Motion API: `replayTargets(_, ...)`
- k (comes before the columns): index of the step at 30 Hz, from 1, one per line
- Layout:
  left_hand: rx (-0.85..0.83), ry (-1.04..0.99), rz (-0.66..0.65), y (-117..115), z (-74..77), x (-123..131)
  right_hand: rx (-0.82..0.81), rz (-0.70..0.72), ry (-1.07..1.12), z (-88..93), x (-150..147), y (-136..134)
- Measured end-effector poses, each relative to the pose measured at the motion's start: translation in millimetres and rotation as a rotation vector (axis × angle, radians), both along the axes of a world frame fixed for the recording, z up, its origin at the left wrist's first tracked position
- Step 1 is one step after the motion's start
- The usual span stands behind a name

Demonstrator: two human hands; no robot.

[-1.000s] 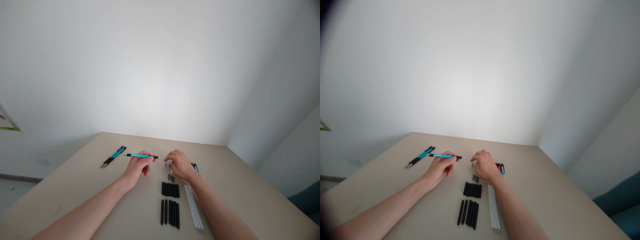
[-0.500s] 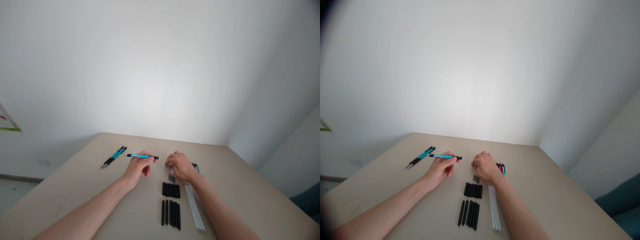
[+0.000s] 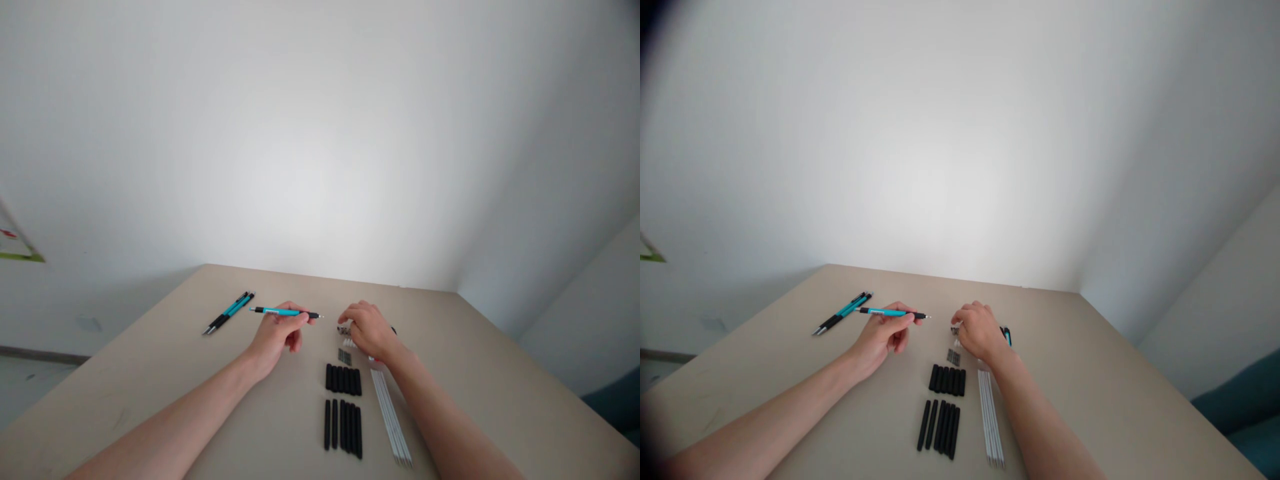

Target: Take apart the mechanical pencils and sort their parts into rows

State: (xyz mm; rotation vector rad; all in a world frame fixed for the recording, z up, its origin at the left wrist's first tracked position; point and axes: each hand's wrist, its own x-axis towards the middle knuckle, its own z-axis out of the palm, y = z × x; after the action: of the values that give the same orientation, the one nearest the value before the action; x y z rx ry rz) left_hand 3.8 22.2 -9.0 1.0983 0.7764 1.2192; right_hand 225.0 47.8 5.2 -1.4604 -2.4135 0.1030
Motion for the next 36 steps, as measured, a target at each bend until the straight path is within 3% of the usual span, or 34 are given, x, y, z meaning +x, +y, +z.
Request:
replayTargets(27,-0.02,-0.013,-0.003,-1.2,2.2,-0.2,-0.014,-0.013,0.034,-9.2,5.8,6.2)
replayTargets(36,-0.024,-0.015,0.0,-2.3,4.6,0.2,-0.046,-0.009,0.002,-4.9,4.4,4.3)
